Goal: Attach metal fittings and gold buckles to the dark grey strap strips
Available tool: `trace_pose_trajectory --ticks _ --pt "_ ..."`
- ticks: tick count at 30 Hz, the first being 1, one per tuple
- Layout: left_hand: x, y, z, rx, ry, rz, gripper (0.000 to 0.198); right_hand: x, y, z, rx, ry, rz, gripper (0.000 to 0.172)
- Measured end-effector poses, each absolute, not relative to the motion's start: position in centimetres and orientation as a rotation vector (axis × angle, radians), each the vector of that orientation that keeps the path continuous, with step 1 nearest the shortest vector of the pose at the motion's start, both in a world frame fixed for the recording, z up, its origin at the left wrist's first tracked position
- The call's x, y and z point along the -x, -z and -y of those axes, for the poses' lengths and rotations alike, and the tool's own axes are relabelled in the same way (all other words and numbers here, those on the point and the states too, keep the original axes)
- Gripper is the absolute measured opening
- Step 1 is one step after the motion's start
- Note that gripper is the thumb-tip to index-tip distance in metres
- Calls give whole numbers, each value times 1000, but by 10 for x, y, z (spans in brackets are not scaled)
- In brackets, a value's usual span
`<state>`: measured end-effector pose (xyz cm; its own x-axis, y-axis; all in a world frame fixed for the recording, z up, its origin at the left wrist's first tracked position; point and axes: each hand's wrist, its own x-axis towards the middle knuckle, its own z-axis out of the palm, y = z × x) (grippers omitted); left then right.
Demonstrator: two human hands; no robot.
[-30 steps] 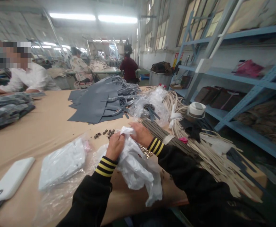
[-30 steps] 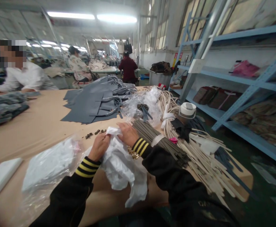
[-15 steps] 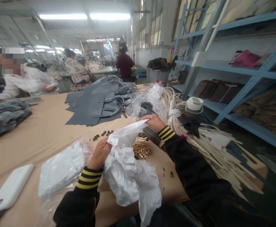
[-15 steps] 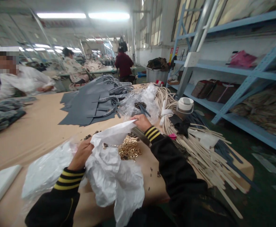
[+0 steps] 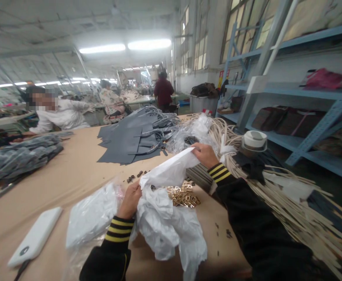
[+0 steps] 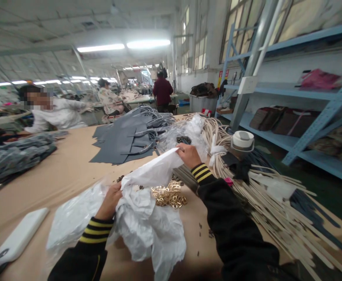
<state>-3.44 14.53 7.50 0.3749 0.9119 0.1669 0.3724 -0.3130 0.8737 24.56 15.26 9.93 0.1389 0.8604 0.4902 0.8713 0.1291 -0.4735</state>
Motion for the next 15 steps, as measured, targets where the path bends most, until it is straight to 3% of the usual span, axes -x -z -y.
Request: trace_pose_trajectory --ticks 6,10,15 --pt "25 -66 -137 -1665 -994 -1392 43 -220 -107 -157 1769 134 1779 20" --pt "12 -81 -108 -1877 -1057 -1344 40 -208 -114 -160 1704 146 1820 14" --pt "-19 -80 -92 -2020 -764 -1202 59 -193 -117 -160 1781 149 1821 16"
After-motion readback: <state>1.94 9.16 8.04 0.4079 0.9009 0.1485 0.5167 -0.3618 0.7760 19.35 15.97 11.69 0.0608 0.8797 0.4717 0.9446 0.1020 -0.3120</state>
